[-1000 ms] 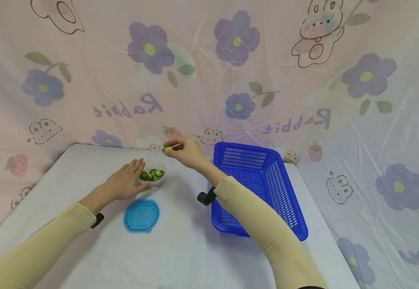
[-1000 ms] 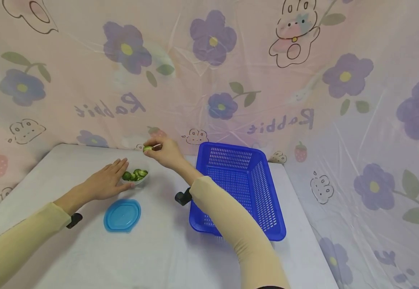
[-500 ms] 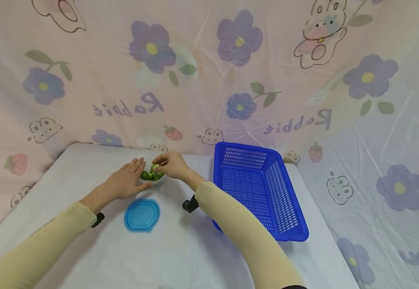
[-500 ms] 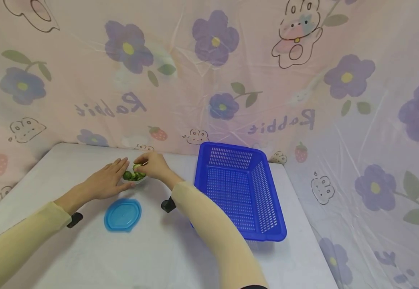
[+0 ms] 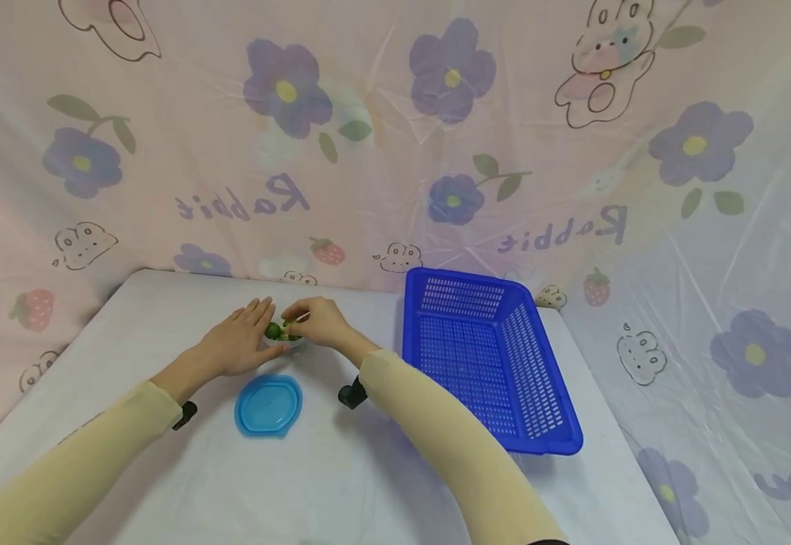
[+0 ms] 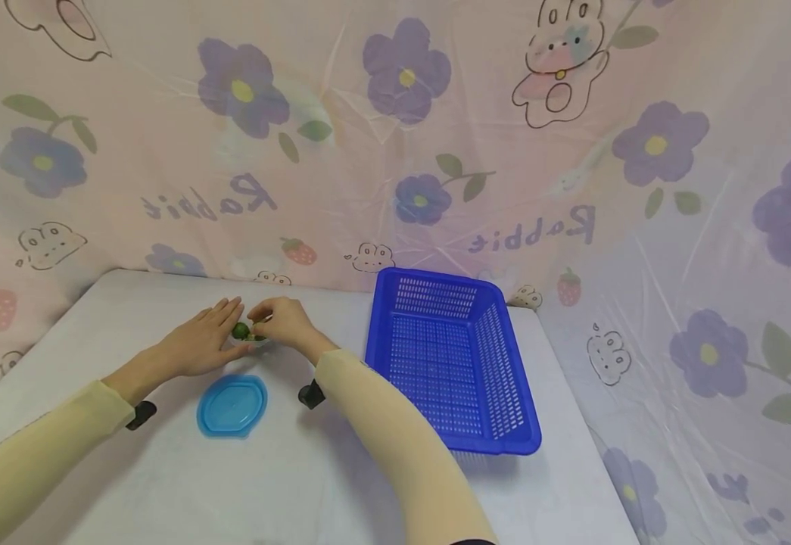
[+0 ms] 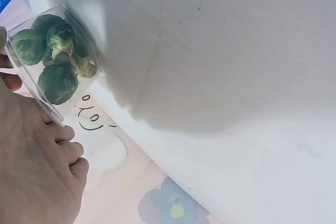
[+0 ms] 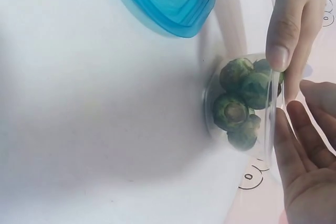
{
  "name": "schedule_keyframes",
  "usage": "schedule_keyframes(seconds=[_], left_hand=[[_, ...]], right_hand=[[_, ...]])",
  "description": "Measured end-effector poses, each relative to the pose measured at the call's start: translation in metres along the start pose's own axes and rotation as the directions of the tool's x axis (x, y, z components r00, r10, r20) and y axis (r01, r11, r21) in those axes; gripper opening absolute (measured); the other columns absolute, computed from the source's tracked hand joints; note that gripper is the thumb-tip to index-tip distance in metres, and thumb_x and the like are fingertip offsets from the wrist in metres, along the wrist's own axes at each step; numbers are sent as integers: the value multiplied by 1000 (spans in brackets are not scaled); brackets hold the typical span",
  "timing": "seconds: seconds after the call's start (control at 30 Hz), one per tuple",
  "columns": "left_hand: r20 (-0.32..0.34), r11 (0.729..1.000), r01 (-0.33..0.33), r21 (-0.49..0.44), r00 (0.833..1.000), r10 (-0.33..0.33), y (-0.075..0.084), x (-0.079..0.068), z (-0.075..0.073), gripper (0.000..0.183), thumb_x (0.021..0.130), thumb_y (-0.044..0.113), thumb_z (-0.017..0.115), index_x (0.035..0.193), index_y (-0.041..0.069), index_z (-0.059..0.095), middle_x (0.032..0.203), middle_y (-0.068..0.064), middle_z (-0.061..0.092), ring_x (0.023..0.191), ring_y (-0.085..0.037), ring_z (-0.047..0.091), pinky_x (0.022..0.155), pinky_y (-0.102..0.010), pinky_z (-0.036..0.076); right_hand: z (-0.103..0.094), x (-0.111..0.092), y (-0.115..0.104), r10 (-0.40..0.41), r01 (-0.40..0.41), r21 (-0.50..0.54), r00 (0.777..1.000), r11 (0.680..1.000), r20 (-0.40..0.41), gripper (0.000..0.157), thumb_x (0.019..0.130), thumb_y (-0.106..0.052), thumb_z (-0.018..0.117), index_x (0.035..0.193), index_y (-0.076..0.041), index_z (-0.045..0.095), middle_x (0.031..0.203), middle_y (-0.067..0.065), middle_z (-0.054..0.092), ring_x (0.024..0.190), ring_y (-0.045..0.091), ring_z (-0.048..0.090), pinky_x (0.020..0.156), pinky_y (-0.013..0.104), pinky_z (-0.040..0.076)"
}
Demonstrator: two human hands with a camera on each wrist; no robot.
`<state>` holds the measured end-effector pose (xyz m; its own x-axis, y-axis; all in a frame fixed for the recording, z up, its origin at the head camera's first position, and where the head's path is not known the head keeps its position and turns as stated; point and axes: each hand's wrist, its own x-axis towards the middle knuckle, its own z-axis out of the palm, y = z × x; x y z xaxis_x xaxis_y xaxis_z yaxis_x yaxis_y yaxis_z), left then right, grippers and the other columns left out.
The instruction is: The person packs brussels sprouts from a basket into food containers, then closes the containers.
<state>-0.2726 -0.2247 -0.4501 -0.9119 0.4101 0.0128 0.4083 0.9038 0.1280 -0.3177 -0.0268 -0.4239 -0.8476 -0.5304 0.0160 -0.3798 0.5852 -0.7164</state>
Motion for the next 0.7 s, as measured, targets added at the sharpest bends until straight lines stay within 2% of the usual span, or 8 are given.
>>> schedule_keyframes(seconds=[0.37, 0.53, 0.7], left_hand=[[-10, 1000, 22, -14, 1000, -22, -1, 0, -4, 95, 104, 58, 54, 156, -16, 27, 164, -36, 24, 152, -55, 21, 121, -67, 22], [-12, 998, 36, -50, 999, -37, -2, 2, -3, 96, 102, 58, 56, 157, -14, 27, 165, -35, 23, 152, -54, 20, 121, -68, 20], [-29, 998, 42, -49, 999, -43, 1, -1, -2, 95, 101, 60, 58, 159, -9, 29, 166, -32, 23, 151, -53, 25, 120, -68, 25]], right_hand=[[-2, -9, -7, 3, -1, 62, 999, 998, -38, 24, 101, -18, 68, 122, -11, 77, 124, 4, 75, 109, 22, 73, 82, 25, 60], [0, -18, -9, 49, -31, 173, 994, 984, -98, 24, 101, -19, 68, 123, -13, 77, 123, 1, 75, 109, 19, 72, 84, 28, 60], [0, -31, -15, 99, -48, 297, 982, 954, -161, 23, 100, -21, 69, 121, -16, 78, 121, -2, 75, 107, 15, 71, 85, 32, 60]])
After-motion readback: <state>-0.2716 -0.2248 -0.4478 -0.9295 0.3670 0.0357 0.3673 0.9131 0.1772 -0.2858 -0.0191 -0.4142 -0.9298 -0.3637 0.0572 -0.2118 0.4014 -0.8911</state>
